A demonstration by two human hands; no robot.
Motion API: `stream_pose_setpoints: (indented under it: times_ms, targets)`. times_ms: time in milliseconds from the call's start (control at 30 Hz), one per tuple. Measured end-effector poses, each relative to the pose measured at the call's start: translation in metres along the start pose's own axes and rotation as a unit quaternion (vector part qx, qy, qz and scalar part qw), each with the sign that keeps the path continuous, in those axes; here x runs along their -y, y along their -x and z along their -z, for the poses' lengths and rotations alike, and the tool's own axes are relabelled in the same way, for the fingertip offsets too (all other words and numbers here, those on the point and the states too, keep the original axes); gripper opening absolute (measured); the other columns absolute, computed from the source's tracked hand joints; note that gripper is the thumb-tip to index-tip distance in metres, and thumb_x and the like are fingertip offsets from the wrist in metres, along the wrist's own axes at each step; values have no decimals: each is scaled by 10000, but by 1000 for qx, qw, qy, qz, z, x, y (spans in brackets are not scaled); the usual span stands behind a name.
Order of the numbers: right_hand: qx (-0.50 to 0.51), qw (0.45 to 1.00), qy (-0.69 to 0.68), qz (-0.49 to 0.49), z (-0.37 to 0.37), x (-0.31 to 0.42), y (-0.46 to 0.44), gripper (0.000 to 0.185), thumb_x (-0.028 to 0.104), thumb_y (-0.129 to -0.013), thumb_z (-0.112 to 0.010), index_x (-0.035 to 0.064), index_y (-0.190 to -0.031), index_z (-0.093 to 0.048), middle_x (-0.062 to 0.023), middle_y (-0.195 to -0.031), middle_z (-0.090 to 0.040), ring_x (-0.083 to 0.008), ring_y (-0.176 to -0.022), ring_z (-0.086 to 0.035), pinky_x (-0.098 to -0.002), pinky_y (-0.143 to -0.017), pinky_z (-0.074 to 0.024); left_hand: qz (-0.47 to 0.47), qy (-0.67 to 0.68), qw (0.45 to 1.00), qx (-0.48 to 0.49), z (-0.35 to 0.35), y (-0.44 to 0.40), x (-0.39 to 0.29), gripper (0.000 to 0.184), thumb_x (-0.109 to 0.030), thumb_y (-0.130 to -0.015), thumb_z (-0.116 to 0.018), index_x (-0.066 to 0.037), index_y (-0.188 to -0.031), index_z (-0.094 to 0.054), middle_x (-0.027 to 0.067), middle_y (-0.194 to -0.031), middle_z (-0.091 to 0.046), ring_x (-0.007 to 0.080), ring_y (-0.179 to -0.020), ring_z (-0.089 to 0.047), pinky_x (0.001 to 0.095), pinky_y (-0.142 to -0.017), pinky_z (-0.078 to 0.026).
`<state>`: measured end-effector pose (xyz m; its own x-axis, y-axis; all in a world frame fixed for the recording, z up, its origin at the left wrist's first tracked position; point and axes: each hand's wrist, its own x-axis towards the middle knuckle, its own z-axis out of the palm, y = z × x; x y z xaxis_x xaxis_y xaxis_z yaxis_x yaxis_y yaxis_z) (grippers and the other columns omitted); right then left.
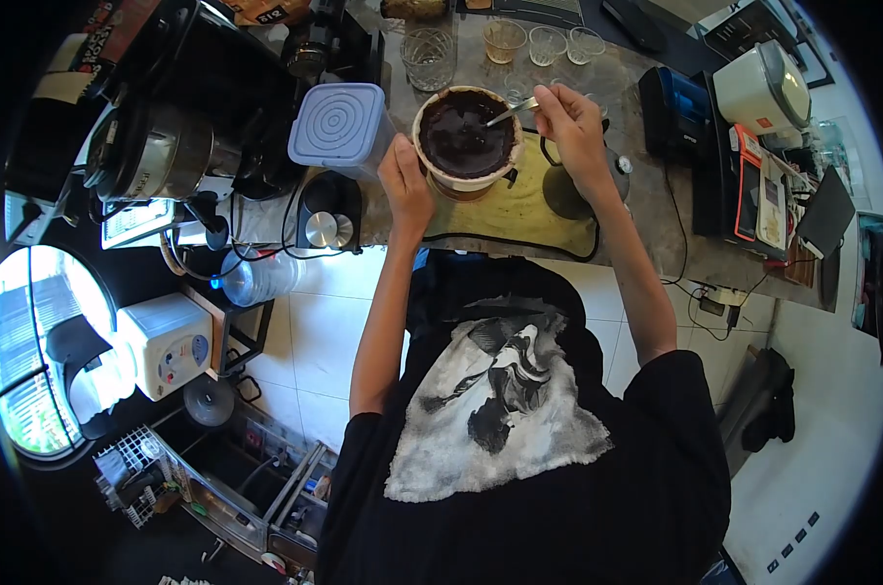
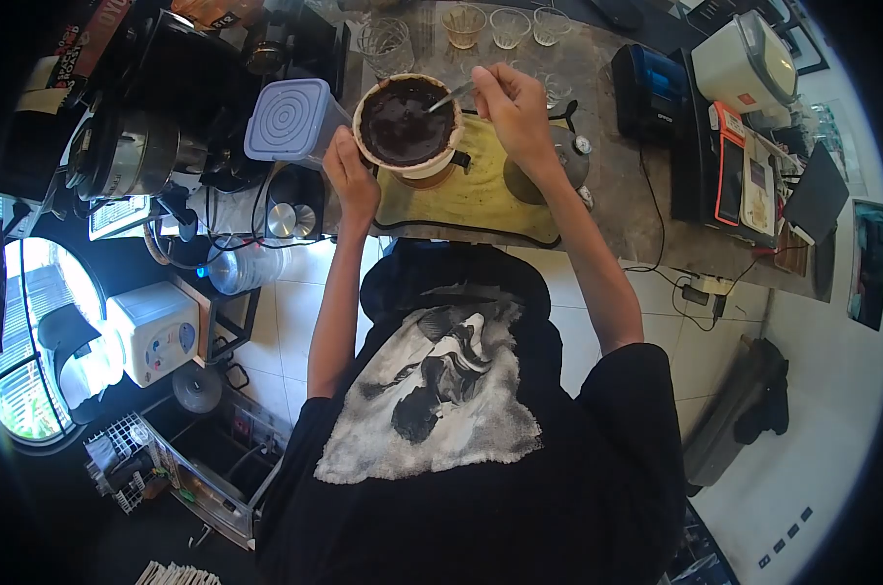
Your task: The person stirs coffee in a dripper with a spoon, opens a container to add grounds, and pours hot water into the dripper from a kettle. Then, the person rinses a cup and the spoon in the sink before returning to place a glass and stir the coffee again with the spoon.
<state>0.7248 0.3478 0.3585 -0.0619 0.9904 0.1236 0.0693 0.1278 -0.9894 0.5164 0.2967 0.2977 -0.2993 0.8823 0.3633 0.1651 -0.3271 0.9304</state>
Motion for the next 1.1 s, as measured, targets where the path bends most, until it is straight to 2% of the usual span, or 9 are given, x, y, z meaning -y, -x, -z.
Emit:
stream_pose_setpoints:
  times_ms: [133, 267, 367, 433, 633, 733, 967, 1033, 1100]
  targets:
    - [-12, 994, -80, -73, 4, 1, -3, 290, 237, -955, -559, 62, -724, -578, 34, -583, -489, -26, -521, -378, -210, -486, -275, 4, -3, 1000, -8, -2, 0, -2, 383, -256, -1033, -357, -7, -748, -420, 35, -664, -392, 109, -654, -352, 296, -581, -333]
    - [-3, 991, -116, -61, 8, 16, -4, 282, 240, -966, -560, 63, -747, -567, 35, -605, -496, -2, -521, -401, -168, -468, -266, 10, 9, 1000, 9, 1, 0, -1, 381, -257, -1034, -358, -12, -747, -413, 22, -668, -390, 98, -656, -348, 288, -579, -330]
    - [-13, 996, -88, -19, 8, 34, -3, 273, 242, -966, -565, 67, -757, -575, 36, -608, -498, 1, -515, -383, -171, -458, -252, 9, 20, 1000, 4, -2, 0, 0, 383, -258, -1036, -354, -20, -739, -399, 7, -668, -384, 85, -657, -344, 282, -573, -323]
    - [-26, 998, -46, 15, 7, 46, -2, 296, 234, -958, -570, 50, -727, -573, 39, -606, -492, -17, -555, -399, -200, -511, -296, -11, 29, 1000, -6, -3, -1, 1, 394, -240, -1039, -342, -18, -714, -363, 2, -624, -328, 79, -619, -301, 294, -525, -271]
    - [-9, 993, 31, 111, 9, 52, -3, 282, 229, -960, -577, 26, -765, -588, 50, -599, -467, -16, -552, -386, -206, -495, -292, -19, 25, 1000, 0, -2, -2, -1, 396, -246, -1040, -343, -17, -718, -360, 6, -627, -329, 80, -626, -300, 293, -530, -273]
    - [-11, 988, 93, 122, 7, 52, -4, 277, 227, -961, -575, 17, -781, -593, 49, -592, -462, -16, -550, -389, -211, -490, -295, -15, 28, 999, -14, -4, -1, -1, 395, -244, -1040, -343, -17, -717, -359, 8, -629, -328, 81, -631, -302, 295, -534, -276]
    - [-3, 989, 106, 99, 4, 33, -4, 281, 219, -956, -583, -5, -785, -589, 42, -585, -451, -24, -552, -379, -221, -486, -294, 1, 25, 1000, -3, -1, -1, -1, 397, -248, -1039, -343, -17, -717, -360, 6, -634, -328, 84, -636, -301, 294, -538, -283]
    - [-6, 986, 135, 100, 3, 28, -4, 295, 224, -960, -572, -11, -782, -583, 45, -586, -450, -28, -553, -370, -226, -486, -292, 9, 23, 1000, 10, 1, 0, 1, 385, -252, -1039, -344, -20, -737, -408, -7, -667, -389, 72, -657, -338, 271, -563, -313]
    - [-2, 991, 114, 76, 3, 17, -5, 301, 228, -962, -567, -7, -774, -581, 45, -590, -456, -28, -554, -372, -226, -487, -291, 7, 25, 1000, 9, 0, 0, 1, 388, -253, -1039, -343, -20, -736, -407, -6, -666, -388, 71, -656, -337, 270, -563, -312]
